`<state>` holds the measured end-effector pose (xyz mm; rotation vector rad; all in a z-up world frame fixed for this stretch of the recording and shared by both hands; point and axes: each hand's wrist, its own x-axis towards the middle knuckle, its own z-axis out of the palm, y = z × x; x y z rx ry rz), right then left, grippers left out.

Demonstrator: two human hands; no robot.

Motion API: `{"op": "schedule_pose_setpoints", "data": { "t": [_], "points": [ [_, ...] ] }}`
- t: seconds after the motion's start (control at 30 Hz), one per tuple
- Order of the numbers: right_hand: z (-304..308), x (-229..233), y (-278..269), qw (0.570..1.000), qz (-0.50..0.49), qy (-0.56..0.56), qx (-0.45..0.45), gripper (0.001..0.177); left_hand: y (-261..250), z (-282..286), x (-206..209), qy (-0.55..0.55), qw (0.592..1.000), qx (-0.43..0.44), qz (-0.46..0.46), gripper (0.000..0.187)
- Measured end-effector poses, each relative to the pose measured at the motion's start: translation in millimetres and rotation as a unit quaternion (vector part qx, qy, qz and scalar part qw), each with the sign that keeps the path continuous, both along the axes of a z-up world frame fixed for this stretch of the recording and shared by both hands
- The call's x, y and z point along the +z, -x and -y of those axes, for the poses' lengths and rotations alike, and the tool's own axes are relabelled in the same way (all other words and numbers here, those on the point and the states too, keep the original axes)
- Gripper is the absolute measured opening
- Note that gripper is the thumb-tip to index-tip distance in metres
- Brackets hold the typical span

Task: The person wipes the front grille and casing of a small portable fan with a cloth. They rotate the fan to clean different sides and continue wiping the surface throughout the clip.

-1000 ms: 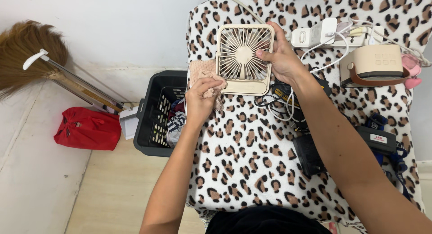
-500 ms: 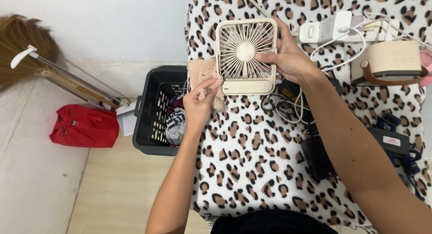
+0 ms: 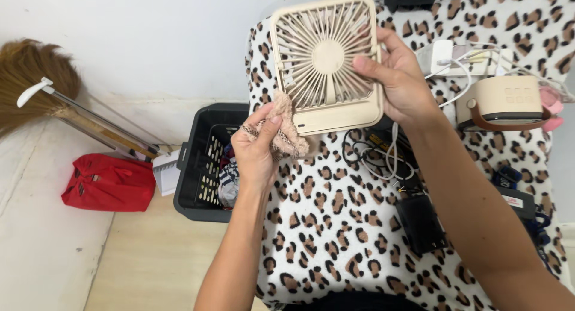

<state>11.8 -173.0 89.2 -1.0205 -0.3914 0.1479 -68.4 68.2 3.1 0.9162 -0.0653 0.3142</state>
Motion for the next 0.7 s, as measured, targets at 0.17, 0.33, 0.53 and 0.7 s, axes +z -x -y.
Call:
{"op": "schedule_pose_setpoints", "data": {
  "t": [0.17,0.33,0.53,0.7],
  "points": [
    [10,24,29,0.997,0.05,-0.056,0.036,0.085,13,8,46,0.013,0.998,-0.012,0.065,0.027],
    [24,39,48,0.977,0.196,0.051,0.064,0.109,25,11,81,-0.062,0.991,-0.001,0.118,0.025],
    [39,37,62,0.976,0.208,0.047,0.035,0.103,34,20,101,-0.062,0.988,-0.007,0.138,0.024],
    [40,37,72,0.986,0.167,-0.005,0.023,0.088,41,26,103,-0.041,0.988,-0.021,0.147,0.025]
  ]
}}
